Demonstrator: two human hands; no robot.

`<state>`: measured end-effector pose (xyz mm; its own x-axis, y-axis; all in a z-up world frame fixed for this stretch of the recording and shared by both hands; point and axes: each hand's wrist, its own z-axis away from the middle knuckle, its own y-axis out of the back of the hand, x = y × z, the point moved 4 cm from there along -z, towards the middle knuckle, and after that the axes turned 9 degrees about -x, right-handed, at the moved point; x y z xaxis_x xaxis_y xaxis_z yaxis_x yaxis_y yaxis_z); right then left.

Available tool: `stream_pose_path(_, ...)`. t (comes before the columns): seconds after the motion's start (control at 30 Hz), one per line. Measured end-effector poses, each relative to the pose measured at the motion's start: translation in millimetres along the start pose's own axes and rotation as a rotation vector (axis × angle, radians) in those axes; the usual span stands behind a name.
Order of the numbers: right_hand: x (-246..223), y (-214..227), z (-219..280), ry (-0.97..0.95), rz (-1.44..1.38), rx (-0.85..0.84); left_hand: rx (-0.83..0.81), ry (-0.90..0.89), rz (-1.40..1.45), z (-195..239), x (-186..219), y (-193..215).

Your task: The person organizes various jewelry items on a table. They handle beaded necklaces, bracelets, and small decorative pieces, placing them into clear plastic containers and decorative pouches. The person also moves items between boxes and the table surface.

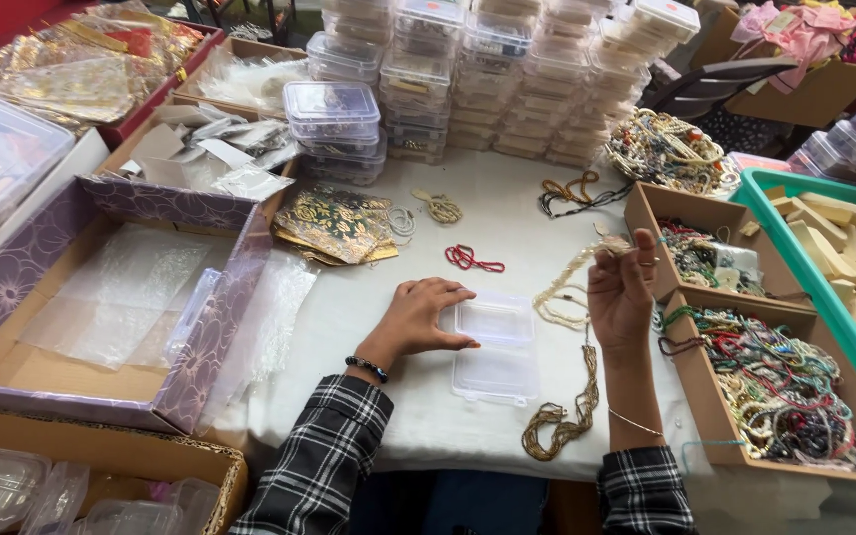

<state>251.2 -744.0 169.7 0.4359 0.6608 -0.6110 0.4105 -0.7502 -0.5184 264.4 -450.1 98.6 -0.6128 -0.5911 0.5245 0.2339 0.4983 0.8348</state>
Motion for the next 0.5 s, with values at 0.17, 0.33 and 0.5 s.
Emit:
stream_pose_path(0.17, -9.5, -12.9, -17.4, 0.048, -0.096, -0.105, 0.005, 0.004, -0.007, -0.9, 1.3, -1.0)
stream_pose_path(0.33, -12.3, -33.4, -29.3, -0.016, 0.038, -0.137, -0.003, 0.008, 0.019, 0.5, 2.5, -0.2)
stream_pose_path(0.5, -1.8, -35.1, -30.6, -0.088, 0.173, -0.16, 0.001, 0.008, 0.013, 1.3, 4.7, 3.2)
